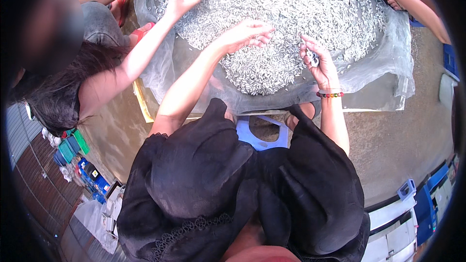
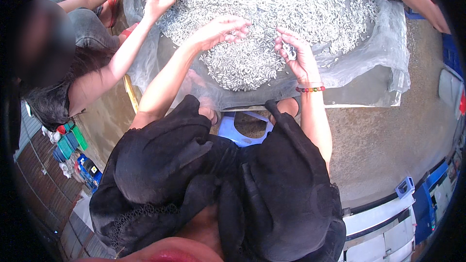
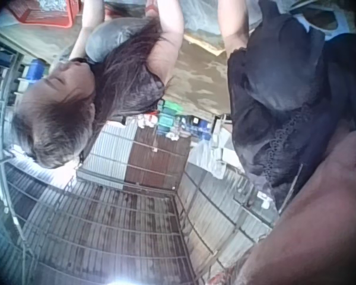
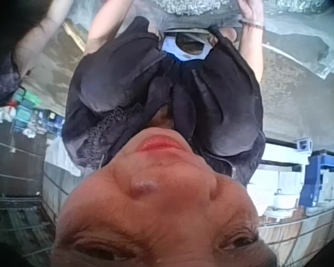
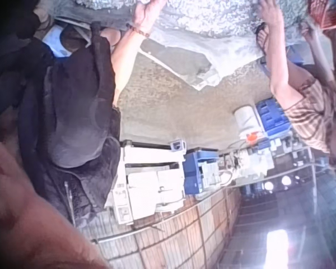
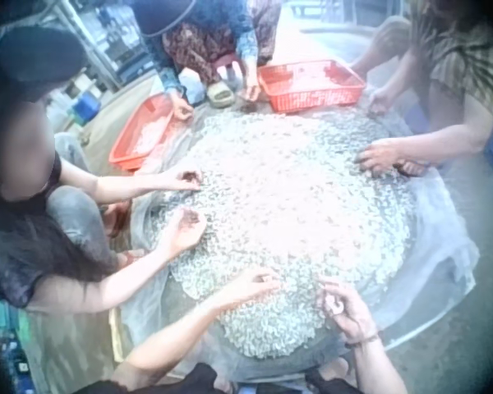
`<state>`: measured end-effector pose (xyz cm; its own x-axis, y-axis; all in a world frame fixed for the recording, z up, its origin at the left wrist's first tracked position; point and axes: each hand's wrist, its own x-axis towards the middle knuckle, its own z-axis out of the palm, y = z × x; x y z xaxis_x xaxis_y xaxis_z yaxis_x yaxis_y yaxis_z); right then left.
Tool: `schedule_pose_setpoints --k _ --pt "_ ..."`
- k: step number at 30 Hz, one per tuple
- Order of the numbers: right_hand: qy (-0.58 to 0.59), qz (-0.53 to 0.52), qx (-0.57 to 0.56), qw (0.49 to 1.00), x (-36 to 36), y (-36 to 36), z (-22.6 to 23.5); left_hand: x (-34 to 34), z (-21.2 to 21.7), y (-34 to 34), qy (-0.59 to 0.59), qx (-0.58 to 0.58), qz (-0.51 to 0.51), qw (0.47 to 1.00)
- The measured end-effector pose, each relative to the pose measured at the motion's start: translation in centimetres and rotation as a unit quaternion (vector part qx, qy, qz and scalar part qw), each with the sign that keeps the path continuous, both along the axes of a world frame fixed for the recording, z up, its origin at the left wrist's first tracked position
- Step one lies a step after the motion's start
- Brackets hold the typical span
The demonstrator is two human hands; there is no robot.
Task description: The person sits at a table with two others and sorts small silver metal parts by hand from a large pile on a plastic sheet. They pick up handfuls, separate items, and place sorted pieces into red baskets.
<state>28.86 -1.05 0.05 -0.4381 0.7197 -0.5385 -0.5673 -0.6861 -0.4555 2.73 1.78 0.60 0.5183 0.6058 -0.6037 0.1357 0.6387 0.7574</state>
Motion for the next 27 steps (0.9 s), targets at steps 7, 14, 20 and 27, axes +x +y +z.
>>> schedule_pose_setpoints --k 7,14,20,27 --pt "0.245 -0.089 -0.025 0.965 1.3 -0.2 0.2 3.2 -3.6 -0.8 0.368 0.565 -0.088 0.733" --pt "0.321 -0.166 -0.036 0.932 -0.3 -0.1 1.4 2.5 0.7 -0.1 0.269 0.44 -0.054 0.855" --pt "0.31 -0.156 -0.042 0.937 -1.8 -0.6 1.9 2.7 4.3 0.2 0.276 0.513 -0.08 0.809" --pt "0.169 -0.112 -0.109 0.973 -4.3 -1.4 0.0 8.1 8.2 -3.1 0.31 0.602 -0.242 0.695"
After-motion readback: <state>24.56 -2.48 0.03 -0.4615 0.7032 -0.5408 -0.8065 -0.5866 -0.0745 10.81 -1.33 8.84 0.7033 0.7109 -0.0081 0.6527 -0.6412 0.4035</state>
